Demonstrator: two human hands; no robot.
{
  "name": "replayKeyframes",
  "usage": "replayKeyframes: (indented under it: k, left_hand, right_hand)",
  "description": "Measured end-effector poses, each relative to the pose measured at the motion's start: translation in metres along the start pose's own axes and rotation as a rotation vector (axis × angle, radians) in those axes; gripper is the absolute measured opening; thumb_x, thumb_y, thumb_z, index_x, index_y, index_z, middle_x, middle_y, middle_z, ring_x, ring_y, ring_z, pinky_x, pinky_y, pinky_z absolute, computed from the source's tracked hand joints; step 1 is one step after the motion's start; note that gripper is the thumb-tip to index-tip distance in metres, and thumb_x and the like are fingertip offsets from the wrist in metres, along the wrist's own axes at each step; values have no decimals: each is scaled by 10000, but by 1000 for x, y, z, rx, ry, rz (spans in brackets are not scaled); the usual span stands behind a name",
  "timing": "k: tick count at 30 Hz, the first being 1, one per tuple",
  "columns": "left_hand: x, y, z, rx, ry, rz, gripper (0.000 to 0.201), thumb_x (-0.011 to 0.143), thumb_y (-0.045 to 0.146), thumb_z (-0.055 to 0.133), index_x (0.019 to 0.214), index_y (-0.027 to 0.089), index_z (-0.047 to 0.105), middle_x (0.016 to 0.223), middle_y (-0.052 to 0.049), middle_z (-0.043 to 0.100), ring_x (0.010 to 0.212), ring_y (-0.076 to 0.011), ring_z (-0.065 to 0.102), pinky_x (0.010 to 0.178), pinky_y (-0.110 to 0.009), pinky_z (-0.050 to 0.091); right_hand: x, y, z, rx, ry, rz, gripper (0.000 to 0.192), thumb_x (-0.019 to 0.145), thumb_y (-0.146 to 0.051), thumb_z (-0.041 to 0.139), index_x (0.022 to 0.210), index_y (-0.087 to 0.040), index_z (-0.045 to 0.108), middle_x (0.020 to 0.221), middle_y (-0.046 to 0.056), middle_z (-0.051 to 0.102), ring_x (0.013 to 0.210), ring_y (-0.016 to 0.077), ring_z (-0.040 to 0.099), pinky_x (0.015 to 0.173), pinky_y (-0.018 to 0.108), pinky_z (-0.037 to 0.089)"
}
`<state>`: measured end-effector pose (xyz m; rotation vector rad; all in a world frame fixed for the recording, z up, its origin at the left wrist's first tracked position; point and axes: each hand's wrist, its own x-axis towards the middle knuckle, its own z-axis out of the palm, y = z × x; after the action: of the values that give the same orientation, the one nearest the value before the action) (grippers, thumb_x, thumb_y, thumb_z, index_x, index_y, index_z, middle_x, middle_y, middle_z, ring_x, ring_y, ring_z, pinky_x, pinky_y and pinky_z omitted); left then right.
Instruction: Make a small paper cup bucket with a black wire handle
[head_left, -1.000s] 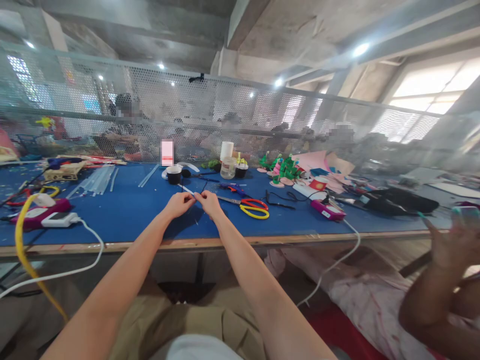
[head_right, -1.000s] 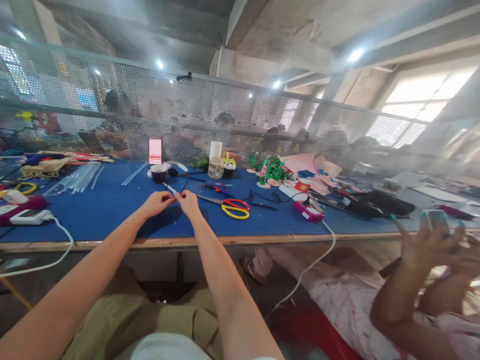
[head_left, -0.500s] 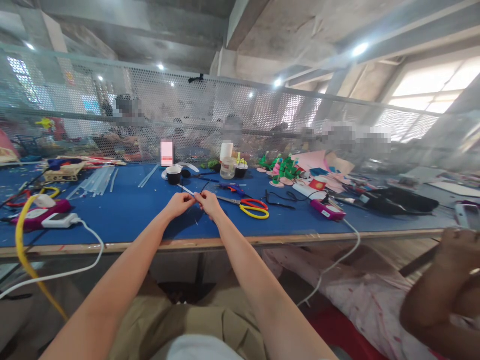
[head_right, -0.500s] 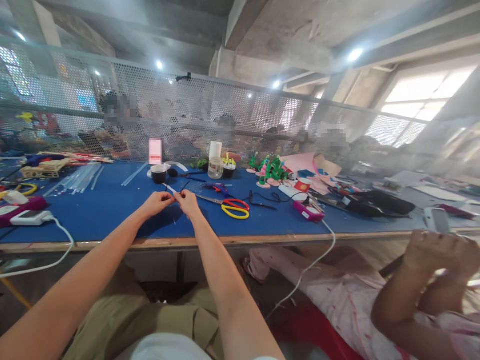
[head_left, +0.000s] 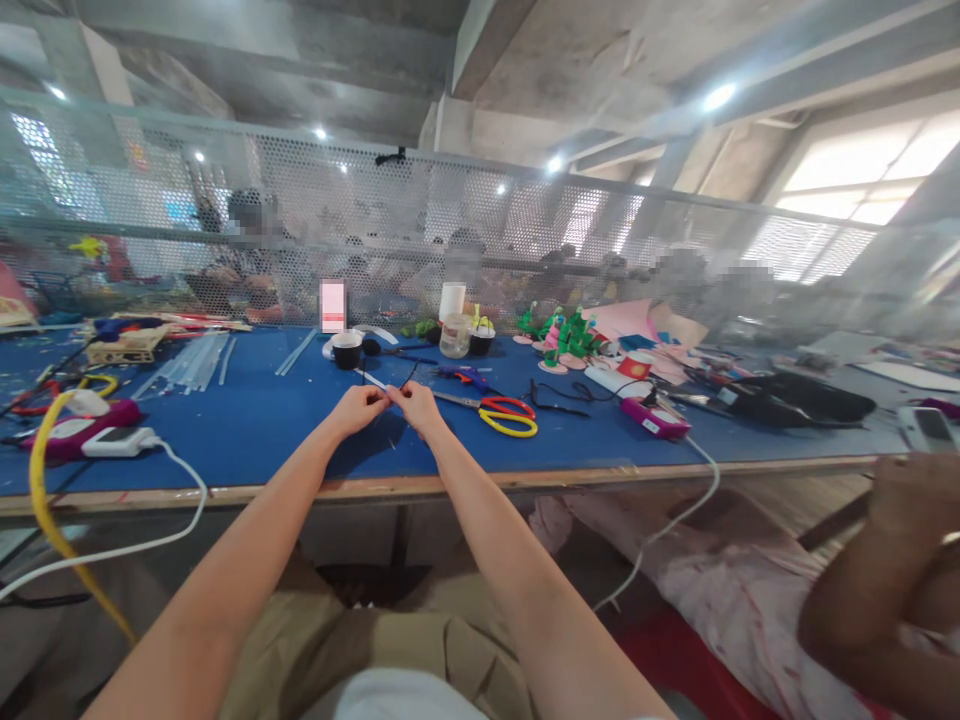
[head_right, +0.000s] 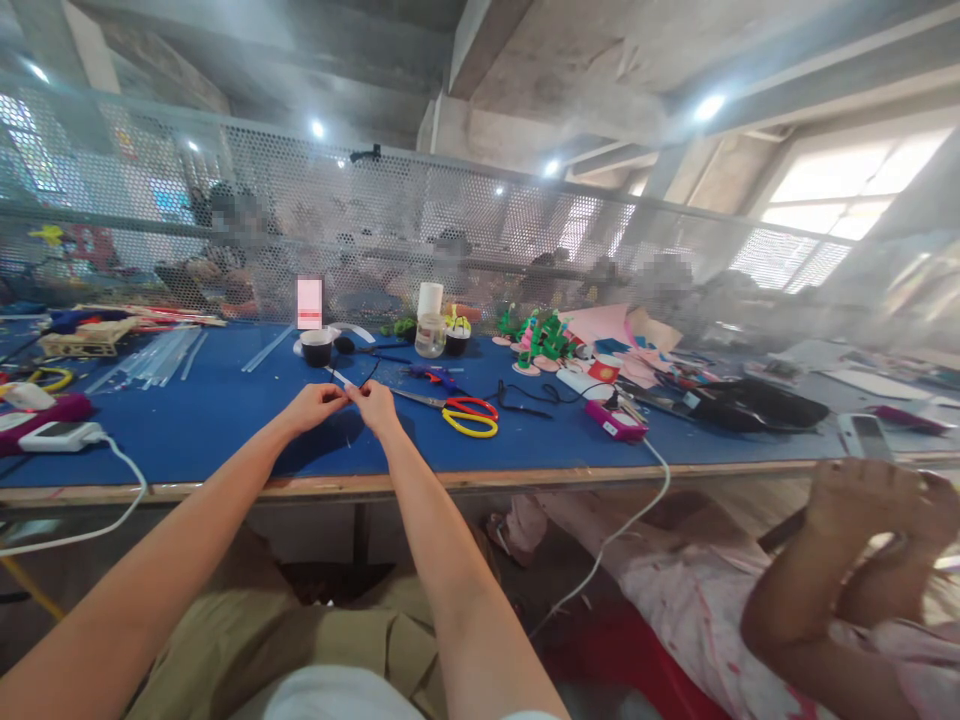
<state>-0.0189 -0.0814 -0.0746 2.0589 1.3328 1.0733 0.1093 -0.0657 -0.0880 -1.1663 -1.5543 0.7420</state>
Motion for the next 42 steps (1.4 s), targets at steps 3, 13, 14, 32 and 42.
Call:
replayKeyframes:
  k: [3,13,14,32,42]
  left_hand:
    - [0,1,0,-9,-7,-3,218,615,328,506,541,129,557,447,43,451,467,-90,374,473,-215,286]
    - [0,0,-2,-60,-14,-24,208,598,320,521,553,123,572,456,43,474,472,-89,387,475,-214,294]
    - [0,-1,-2,-69,-14,-26,206,595,318,528,574,121,584,472,39,493,483,-93,404,483,-215,305]
    - [2,-4,-2,-18,29,-38,168,575,281,550,580,121,598,497,19,550,483,-105,450,500,-225,336]
    - [2,-7,0,68,50,-12,124,570,246,541,562,136,598,467,31,531,466,-103,441,491,-217,318]
  right_hand:
    - [0,0,0,3,-7,-4,289,638,-370,543,470,-180,404,454,-58,408,517,96,412,518,225,310]
    - [-3,0,0,58,-59,-10,259,686,-394,479,546,-182,428,439,-58,419,450,85,407,446,208,324]
    - [-3,1,0,54,-49,-14,262,684,-396,481,543,-183,423,442,-56,419,462,88,411,450,208,323]
    - [0,3,0,-22,-5,-40,252,689,-368,495,529,-176,461,502,-22,503,563,119,480,521,225,351]
    - [2,3,1,-80,38,-27,285,662,-356,539,471,-189,410,465,-42,449,523,111,440,536,234,321]
